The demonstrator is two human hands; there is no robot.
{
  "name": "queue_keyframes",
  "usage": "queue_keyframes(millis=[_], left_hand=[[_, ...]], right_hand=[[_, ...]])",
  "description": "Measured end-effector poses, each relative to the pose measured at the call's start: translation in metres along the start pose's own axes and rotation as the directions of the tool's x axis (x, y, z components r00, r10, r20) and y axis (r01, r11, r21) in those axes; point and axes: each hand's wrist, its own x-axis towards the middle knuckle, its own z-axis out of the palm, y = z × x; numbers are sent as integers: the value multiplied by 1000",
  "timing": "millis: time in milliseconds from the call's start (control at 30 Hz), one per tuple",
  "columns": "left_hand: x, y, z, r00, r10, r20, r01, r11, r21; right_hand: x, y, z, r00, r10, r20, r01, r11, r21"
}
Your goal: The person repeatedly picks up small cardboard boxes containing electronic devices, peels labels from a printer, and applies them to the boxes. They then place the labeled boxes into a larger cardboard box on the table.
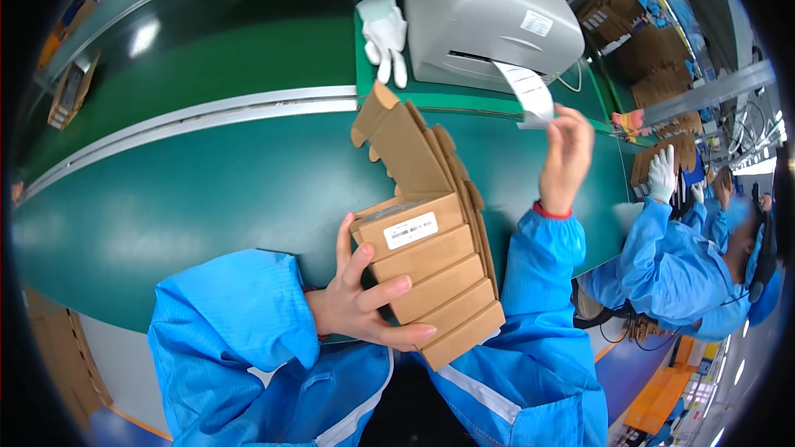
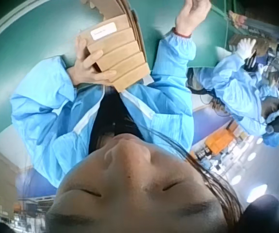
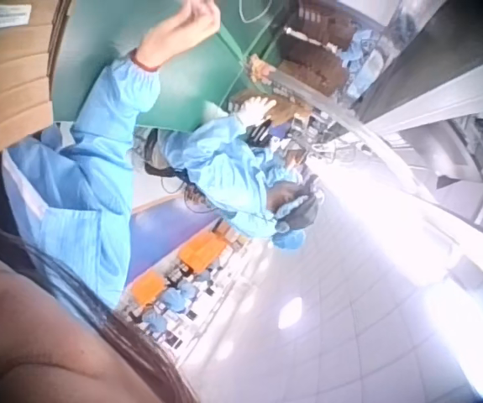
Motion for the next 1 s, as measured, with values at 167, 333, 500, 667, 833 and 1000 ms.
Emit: queue_keyframes(millis=[167, 333, 500, 667, 833, 1000], left_hand=[[-2, 1, 1, 1000, -24, -7, 24, 1000, 18], [-3, 1, -2, 999, -31, -8, 31, 998, 56], [0, 0, -3, 1000, -14, 16, 13, 999, 52], [1, 1, -2, 1000, -25, 8, 24, 998, 58], [1, 3, -3, 999, -30, 10, 30, 997, 73], [-1, 1, 0, 1000, -13, -7, 13, 998, 69]], right_hand=[[-14, -117, -54, 924, 284, 255, -378, 770, 514], [-8, -162, -53, 757, 89, 648, -359, 885, 298], [-9, -163, -51, 697, 122, 706, -394, 888, 236], [-10, -162, -51, 687, 127, 716, -396, 891, 222], [-10, -163, -49, 701, 82, 708, -337, 914, 227], [-12, -160, -47, 704, -32, 709, -175, 960, 217]])
